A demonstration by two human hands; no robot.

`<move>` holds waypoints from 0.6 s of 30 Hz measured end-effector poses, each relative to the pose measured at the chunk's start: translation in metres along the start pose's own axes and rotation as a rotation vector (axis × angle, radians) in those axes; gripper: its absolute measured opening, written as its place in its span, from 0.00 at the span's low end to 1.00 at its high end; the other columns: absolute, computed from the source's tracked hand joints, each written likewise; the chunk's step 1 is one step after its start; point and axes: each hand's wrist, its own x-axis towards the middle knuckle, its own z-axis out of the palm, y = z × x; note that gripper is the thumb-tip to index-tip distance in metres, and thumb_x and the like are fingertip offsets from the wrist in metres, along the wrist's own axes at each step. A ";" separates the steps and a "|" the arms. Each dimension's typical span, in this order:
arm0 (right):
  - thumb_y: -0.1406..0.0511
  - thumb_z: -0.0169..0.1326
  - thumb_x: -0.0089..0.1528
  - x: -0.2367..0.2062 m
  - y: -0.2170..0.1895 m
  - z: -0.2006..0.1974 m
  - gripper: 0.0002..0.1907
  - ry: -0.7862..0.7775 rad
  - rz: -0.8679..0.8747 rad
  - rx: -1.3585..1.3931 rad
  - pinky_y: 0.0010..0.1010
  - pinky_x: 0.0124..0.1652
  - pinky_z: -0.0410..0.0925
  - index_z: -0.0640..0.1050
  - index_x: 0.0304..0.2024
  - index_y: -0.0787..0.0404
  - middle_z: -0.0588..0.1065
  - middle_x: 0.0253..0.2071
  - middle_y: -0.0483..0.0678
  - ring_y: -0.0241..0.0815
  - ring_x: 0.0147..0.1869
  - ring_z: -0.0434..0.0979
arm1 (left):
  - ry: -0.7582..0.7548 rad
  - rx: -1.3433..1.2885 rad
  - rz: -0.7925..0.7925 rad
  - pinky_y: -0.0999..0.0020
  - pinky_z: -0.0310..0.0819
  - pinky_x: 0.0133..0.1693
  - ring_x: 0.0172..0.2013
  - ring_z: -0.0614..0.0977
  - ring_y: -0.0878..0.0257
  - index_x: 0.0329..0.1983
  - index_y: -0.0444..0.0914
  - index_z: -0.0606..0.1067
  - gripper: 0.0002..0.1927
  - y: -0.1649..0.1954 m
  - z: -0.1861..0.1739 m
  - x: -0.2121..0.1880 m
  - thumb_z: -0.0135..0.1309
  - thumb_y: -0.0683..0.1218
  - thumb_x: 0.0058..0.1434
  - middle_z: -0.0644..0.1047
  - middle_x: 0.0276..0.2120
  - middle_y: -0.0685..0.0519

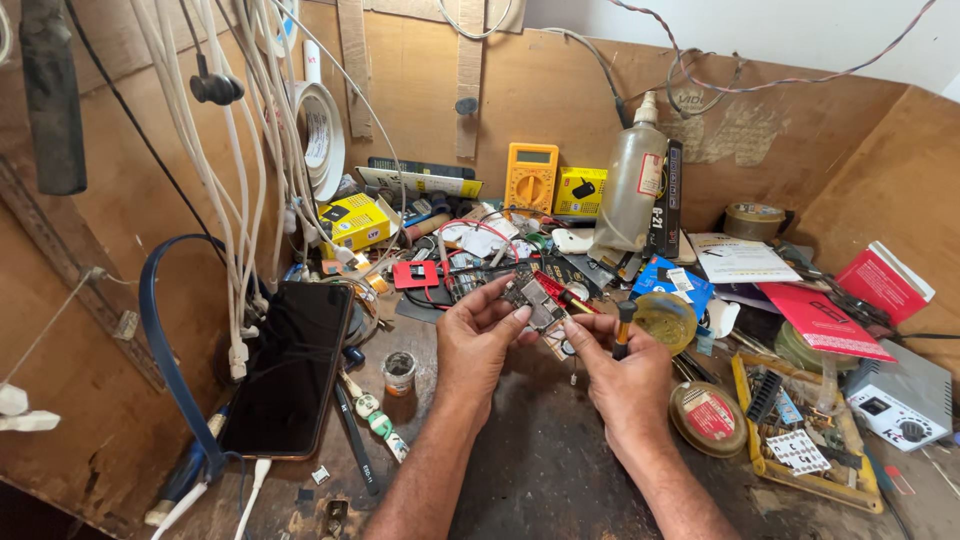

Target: The person holds a small circuit board and uses a screwdriver to adjust components on it. The person repeatedly turns the board over and works on different areas while seated at a cluttered workbench.

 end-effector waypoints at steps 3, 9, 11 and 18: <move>0.66 0.64 0.59 0.000 -0.003 -0.002 0.09 -0.029 0.153 0.126 0.21 0.14 0.48 0.83 0.40 0.64 0.72 0.23 0.39 0.25 0.16 0.57 | 0.014 0.070 -0.003 0.71 0.83 0.33 0.32 0.82 0.67 0.59 0.32 0.77 0.23 0.001 0.000 -0.002 0.60 0.35 0.59 0.82 0.34 0.51; 0.67 0.63 0.59 -0.001 -0.008 -0.002 0.10 -0.058 0.174 0.172 0.21 0.13 0.50 0.81 0.41 0.66 0.71 0.24 0.39 0.25 0.16 0.58 | 0.007 0.088 -0.010 0.71 0.83 0.31 0.32 0.84 0.67 0.54 0.31 0.78 0.19 0.000 0.000 -0.002 0.59 0.36 0.58 0.84 0.36 0.51; 0.67 0.63 0.59 0.000 -0.009 -0.001 0.10 -0.052 0.192 0.175 0.21 0.13 0.50 0.80 0.42 0.66 0.71 0.23 0.39 0.25 0.16 0.58 | -0.001 0.127 -0.001 0.72 0.83 0.31 0.32 0.84 0.67 0.51 0.30 0.78 0.17 -0.002 -0.001 -0.001 0.61 0.36 0.58 0.84 0.35 0.50; 0.66 0.63 0.59 0.002 -0.010 -0.002 0.12 -0.046 0.222 0.231 0.21 0.13 0.49 0.80 0.42 0.67 0.68 0.23 0.37 0.25 0.16 0.56 | -0.025 0.233 -0.016 0.75 0.81 0.31 0.30 0.84 0.68 0.44 0.31 0.79 0.13 -0.004 -0.003 -0.001 0.64 0.38 0.56 0.84 0.33 0.51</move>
